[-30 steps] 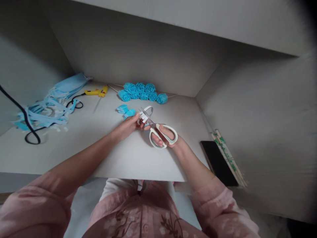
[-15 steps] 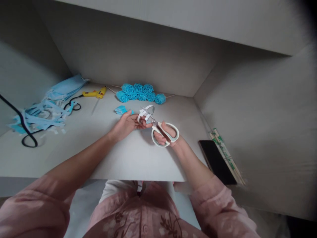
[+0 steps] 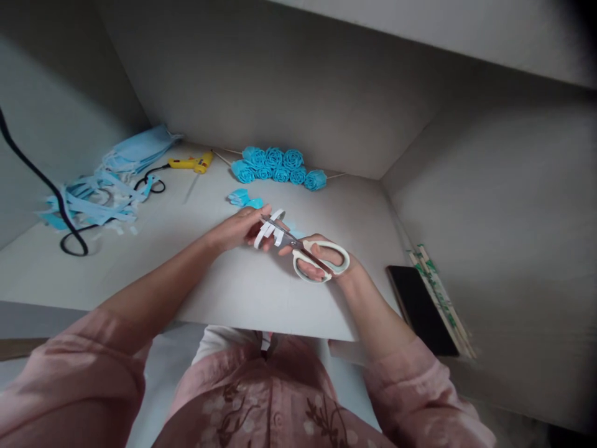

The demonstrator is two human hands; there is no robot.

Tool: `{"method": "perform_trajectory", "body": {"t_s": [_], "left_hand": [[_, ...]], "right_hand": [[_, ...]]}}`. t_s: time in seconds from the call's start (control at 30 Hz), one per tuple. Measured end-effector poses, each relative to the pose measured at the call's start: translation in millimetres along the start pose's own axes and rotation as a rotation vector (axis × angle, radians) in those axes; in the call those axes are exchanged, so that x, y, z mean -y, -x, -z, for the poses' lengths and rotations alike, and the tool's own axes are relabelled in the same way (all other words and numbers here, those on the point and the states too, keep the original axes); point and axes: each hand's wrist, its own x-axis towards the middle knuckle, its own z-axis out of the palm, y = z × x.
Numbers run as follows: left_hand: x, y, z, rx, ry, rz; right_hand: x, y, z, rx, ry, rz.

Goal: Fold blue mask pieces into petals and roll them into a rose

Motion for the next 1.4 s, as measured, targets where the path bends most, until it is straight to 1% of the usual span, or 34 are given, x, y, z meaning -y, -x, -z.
{"method": "perform_trajectory", "body": {"t_s": [0.1, 0.17, 0.27, 0.4, 0.53, 0.6, 0.67, 0.7, 0.77, 0.8, 0.83, 0.87, 0.9, 0.93, 0.97, 1.03, 1.1, 1.17, 1.23, 1.27, 1.33, 1.4], "left_hand": [[-4, 0, -4, -0.013, 0.121, 0.033], [-7, 1, -6, 0.003, 0.156, 0.031], [-9, 2, -6, 0.037, 0.162, 0.017], [-10, 3, -6, 0.043, 0.144, 0.012], [-9, 3, -5, 0.040, 0.123, -0.041], [-7, 1, -5, 0.019, 0.123, -0.072], [-5, -2, -3, -0.015, 0.137, -0.097], [-4, -4, -2, -0.037, 0.150, -0.109], [-3, -7, 1, -0.087, 0.181, -0.147], [-4, -8, 3, -0.117, 0.201, -0.178], [-5, -9, 4, -0.144, 0.222, -0.214], [-7, -9, 4, -0.164, 0.244, -0.248], [-8, -8, 4, -0.171, 0.260, -0.274], [-10, -8, 4, -0.166, 0.269, -0.288], [-11, -7, 2, -0.153, 0.269, -0.291], [-12, -6, -2, -0.113, 0.252, -0.283], [-12, -5, -8, -0.070, 0.226, -0.280], [-13, -6, -14, -0.021, 0.175, -0.277], [-18, -8, -20, 0.028, 0.046, -0.263], [-21, -11, -24, 0.055, -0.056, -0.255], [-27, -18, -33, 0.107, -0.322, -0.260], [-32, -29, -46, 0.162, -0.645, -0.321]], "right_hand": [[0, 0, -1, 0.022, -0.002, -0.013], [0, 0, -2, 0.027, -0.005, -0.027], [0, 0, -5, 0.037, -0.004, -0.031], [0, 0, -6, 0.041, -0.011, -0.053], [4, -2, -11, -0.002, 0.021, -0.088], [8, -7, -22, -0.028, 0.071, -0.123], [12, -15, -40, 0.017, 0.181, -0.217], [16, -18, -51, 0.089, 0.261, -0.283], [24, -22, -73, 0.236, 0.399, -0.338], [29, -21, -83, 0.197, 0.433, -0.309], [33, -16, -91, 0.119, 0.431, -0.282], [38, -7, -97, 0.009, 0.416, -0.249], [40, 5, -102, -0.134, 0.401, -0.204], [41, 21, -107, -0.279, 0.379, -0.144], [39, 39, -111, -0.404, 0.354, -0.114], [26, 80, -122, -0.590, 0.265, -0.087], [6, 119, -135, -0.738, 0.162, -0.075], [-16, 150, -151, -0.865, 0.103, -0.045], [-33, 170, -164, -0.958, 0.126, -0.059], [-39, 177, -169, -0.986, 0.121, -0.078], [-44, 185, -174, -1.000, 0.127, -0.117], [-43, 191, -174, -0.985, 0.134, -0.148]]}}
